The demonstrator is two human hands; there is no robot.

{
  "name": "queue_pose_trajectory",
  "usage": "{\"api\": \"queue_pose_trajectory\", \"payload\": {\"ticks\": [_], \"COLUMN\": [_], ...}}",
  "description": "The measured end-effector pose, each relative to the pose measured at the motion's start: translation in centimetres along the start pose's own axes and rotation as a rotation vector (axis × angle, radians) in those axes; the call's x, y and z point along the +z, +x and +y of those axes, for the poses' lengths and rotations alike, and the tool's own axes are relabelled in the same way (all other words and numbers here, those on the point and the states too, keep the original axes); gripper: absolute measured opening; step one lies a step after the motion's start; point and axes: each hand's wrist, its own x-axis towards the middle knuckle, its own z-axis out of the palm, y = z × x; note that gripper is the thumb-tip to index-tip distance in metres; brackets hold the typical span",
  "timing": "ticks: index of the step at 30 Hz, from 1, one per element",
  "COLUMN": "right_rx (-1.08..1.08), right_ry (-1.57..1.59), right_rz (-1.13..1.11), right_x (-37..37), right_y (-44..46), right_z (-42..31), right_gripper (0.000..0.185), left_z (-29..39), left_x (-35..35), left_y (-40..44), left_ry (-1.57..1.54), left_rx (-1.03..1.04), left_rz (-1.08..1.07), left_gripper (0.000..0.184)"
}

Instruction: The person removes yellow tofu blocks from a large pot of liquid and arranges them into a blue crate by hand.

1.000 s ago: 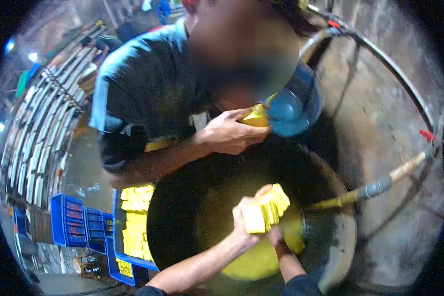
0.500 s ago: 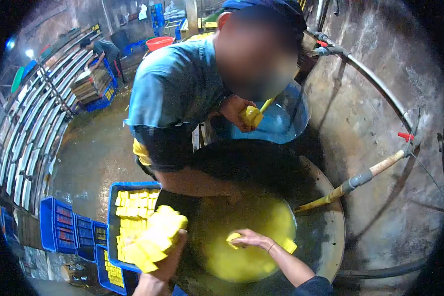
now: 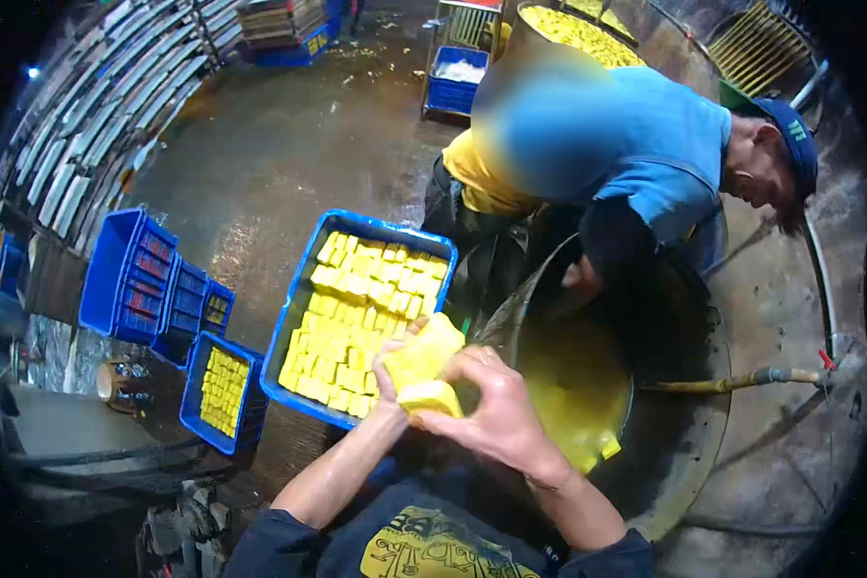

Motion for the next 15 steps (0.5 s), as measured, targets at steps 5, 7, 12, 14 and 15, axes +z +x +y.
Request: {"api": "queue_pose_trajectory", "payload": {"ticks": [5, 7, 12, 14, 15], "right_rx": [0.136, 0.240, 0.796, 0.857, 0.883], "right_ry": [-0.408, 0.259, 1.232, 1.362, 1.344], "right_rz": [0.149, -0.087, -0.305, -0.255, -0.219], "right_x": [10.0, 14.8, 19.8, 22.3, 23.2], "right_y": [4.1, 4.7, 11.0, 13.4, 14.8], "right_z": [2.5, 7.4, 10.1, 12.9, 13.9], "right_gripper": [0.096, 0.090, 0.062, 0.057, 0.054], "left_z": [3.6, 4.1, 11.7, 13.9, 14.7], "left_x": [-2.2, -6.9, -7.1, -11.3, -14.3], "left_y": [-2.1, -1.7, 0.8, 2.4, 2.9], "left_ry": [-0.123, -0.080, 0.366, 0.532, 0.757], "left_rx": [-0.231, -0.244, -0.281, -0.152, 0.003], "left_rz": [0.164, 0.256, 0.635, 0.684, 0.751], "left_gripper": [0.037, 0.038, 0.062, 0.060, 0.059]}}
